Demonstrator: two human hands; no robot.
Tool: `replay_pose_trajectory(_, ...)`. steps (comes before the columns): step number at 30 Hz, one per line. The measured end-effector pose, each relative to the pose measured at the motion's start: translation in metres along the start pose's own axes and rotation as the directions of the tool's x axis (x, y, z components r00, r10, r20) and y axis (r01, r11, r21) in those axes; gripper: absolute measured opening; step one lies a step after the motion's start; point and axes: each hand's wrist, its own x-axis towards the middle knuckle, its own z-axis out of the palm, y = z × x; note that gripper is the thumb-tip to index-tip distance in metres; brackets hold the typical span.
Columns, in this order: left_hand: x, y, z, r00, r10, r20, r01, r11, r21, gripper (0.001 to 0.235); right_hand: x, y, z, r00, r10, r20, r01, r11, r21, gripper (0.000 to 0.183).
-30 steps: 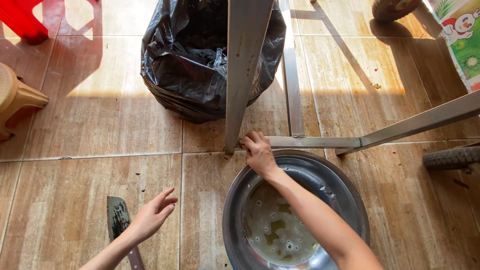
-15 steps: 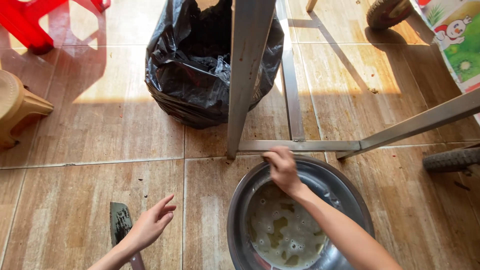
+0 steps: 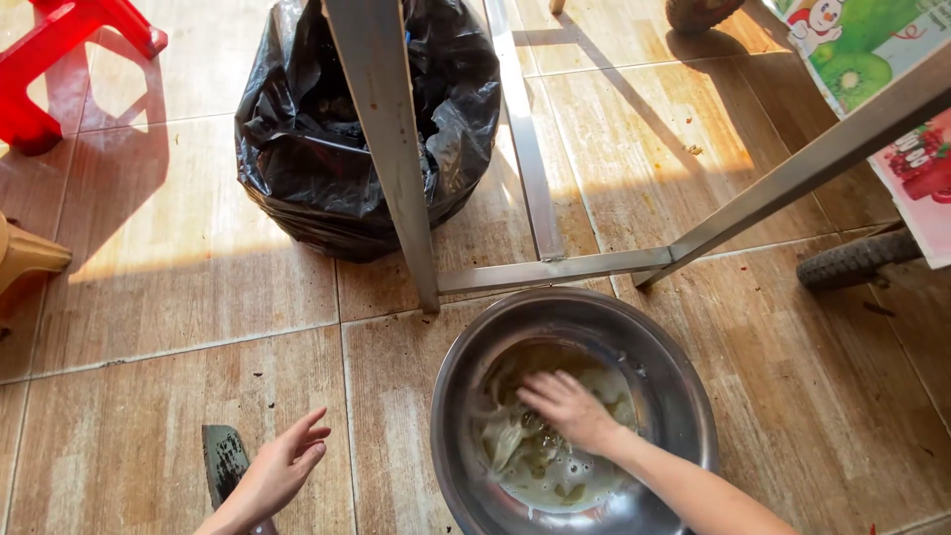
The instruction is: Cleaning the metal frame of a charcoal grill by scraping residue with a knife and wiping it with a wet cloth.
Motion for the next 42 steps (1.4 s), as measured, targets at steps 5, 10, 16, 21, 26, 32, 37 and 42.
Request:
replay_pose_trajectory(5,0.004,-0.001,0.006,1.000,-0.008,0.027,0.007,1.000,0.024,0.062,-0.023,-0.001,-0.010,0.825,0.518,0.226,-0.527,0.850,-0.025,0.075)
replay_pose_trajectory(10,0.032,-0.028,0.013,0.997,0.071,0.032,-0.071,0.997,0.004,0.061,-0.023,0.004,-0.019,0.942,0.331,-0.058,-0.317,0.933,0.172,0.071)
replay_pose_trajectory(16,0.048,-0.039,0.003,0.998,0.046,-0.030,-0.045,0.998,0.032,0.060,0.014,0.037,-0.075,0.997,-0.079,0.010,0.076,0.985,0.157,0.079)
replay_pose_trajectory(21,0.054,-0.034,-0.001,0.995,-0.042,0.087,0.042,0.999,0.007,0.064,0.098,0.037,-0.145,0.877,-0.059,-0.477,0.132,0.984,0.120,0.054)
replay_pose_trajectory(26,0.119,-0.114,-0.008,0.999,0.046,0.028,-0.047,0.999,0.023,0.066,0.171,0.067,-0.130,0.930,0.005,-0.367,0.027,0.996,0.081,0.045)
replay_pose_trajectory(32,0.163,-0.152,0.004,0.949,-0.142,0.283,0.264,0.847,-0.462,0.071,0.288,0.120,-0.140,0.970,0.159,-0.186,-0.136,0.982,0.132,0.041)
replay_pose_trajectory(37,0.158,-0.124,0.001,0.976,-0.103,0.194,0.154,0.950,-0.271,0.066,0.387,0.171,-0.165,0.885,0.465,-0.006,-0.446,0.853,0.271,0.051)
replay_pose_trajectory(42,0.113,-0.068,-0.009,0.991,-0.131,0.028,0.134,0.965,-0.225,0.061,0.359,0.168,-0.141,0.946,0.313,-0.088,-0.277,0.917,0.287,0.060)
